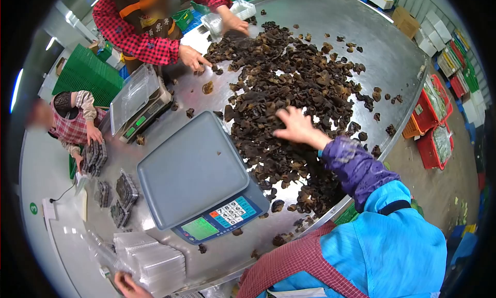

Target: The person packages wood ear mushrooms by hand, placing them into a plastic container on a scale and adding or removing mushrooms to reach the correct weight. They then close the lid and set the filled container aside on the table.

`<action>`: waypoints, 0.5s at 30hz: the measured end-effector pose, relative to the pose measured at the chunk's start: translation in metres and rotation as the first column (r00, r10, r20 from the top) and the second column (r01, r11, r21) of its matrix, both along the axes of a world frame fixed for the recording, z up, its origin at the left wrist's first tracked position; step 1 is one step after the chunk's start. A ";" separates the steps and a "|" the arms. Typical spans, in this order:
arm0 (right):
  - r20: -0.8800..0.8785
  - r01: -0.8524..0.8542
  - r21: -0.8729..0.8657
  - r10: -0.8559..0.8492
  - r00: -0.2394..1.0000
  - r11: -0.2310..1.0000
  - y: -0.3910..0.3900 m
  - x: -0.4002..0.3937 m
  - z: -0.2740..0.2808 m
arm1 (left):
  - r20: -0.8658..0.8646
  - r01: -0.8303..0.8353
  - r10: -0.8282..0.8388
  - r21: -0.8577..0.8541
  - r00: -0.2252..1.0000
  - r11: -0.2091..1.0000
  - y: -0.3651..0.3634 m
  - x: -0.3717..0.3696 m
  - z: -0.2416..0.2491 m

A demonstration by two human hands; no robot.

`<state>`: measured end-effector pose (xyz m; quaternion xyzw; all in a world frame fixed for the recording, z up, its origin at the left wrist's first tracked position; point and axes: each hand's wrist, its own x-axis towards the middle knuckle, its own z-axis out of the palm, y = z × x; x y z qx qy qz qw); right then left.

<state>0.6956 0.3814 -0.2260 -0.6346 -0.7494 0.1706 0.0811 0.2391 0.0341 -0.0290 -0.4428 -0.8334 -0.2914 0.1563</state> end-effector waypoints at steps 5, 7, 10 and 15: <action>0.065 -0.356 0.056 0.352 0.934 0.933 -0.086 0.003 0.017 | 0.072 0.457 -0.453 -0.061 0.889 0.887 0.089 0.037 -0.048; 0.106 -0.428 0.062 0.421 0.901 0.901 -0.116 0.012 0.023 | 0.128 0.534 -0.521 -0.107 0.844 0.839 0.116 0.053 -0.059; 0.028 -0.426 0.139 0.426 0.904 0.894 -0.138 0.030 0.029 | 0.199 0.643 -0.614 -0.322 0.764 0.695 0.140 0.076 -0.061; -0.225 -0.358 0.200 0.398 0.889 0.912 -0.144 0.062 0.048 | 0.098 0.753 -0.753 -0.212 0.650 0.623 0.145 0.140 -0.056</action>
